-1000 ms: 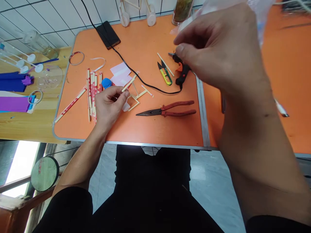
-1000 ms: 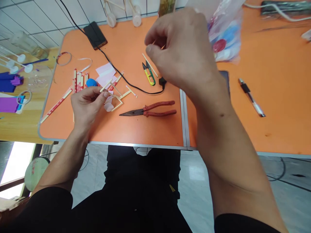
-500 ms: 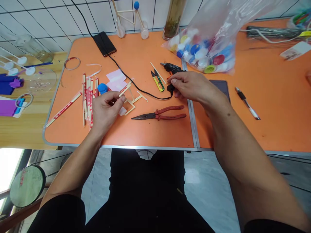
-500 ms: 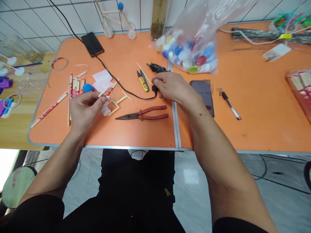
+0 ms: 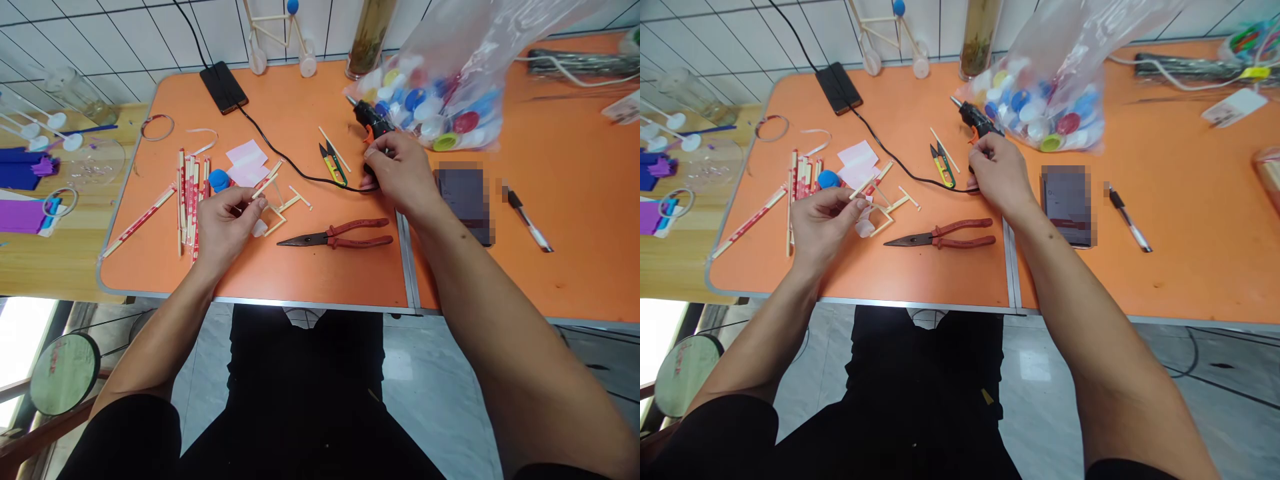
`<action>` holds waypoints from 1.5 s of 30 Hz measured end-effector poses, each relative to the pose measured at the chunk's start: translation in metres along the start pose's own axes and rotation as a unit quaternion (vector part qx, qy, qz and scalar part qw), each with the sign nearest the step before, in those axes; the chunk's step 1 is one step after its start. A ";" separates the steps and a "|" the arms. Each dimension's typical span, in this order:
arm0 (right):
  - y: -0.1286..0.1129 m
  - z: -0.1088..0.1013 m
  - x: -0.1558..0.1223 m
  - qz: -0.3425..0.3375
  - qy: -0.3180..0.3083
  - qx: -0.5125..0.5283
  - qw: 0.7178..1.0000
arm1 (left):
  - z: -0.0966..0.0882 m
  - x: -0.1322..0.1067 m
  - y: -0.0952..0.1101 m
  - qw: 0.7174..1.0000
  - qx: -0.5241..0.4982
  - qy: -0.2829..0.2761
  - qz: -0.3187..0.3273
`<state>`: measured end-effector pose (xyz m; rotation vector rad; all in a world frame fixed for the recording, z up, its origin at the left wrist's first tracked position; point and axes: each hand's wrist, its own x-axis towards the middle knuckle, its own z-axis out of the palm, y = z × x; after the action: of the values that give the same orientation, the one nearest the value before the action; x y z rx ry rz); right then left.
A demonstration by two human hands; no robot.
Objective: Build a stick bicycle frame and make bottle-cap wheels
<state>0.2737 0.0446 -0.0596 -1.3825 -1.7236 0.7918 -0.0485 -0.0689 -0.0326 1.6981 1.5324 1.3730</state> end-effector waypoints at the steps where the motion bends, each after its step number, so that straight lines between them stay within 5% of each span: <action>1: -0.005 0.000 -0.001 0.038 0.024 0.027 0.999 | 0.000 0.000 0.000 1.000 0.000 0.000 -0.001; 8: -0.042 0.004 -0.010 0.110 0.075 0.187 0.973 | 0.000 -0.001 0.004 1.000 0.005 0.003 -0.004; 19: -0.082 -0.015 -0.030 0.098 0.001 0.315 0.944 | 0.000 -0.002 0.006 1.000 -0.001 0.000 -0.014; 27: -0.074 -0.013 -0.041 -0.003 0.079 0.181 0.980 | 0.001 -0.002 0.006 1.000 0.002 0.003 -0.013; 45: -0.084 -0.025 -0.073 -0.102 -0.073 -0.055 0.991 | 0.001 -0.001 0.011 1.000 0.006 -0.003 -0.021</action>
<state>0.2618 -0.0451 0.0107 -1.2188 -2.0134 0.7074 -0.0423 -0.0730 -0.0240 1.6663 1.5671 1.3393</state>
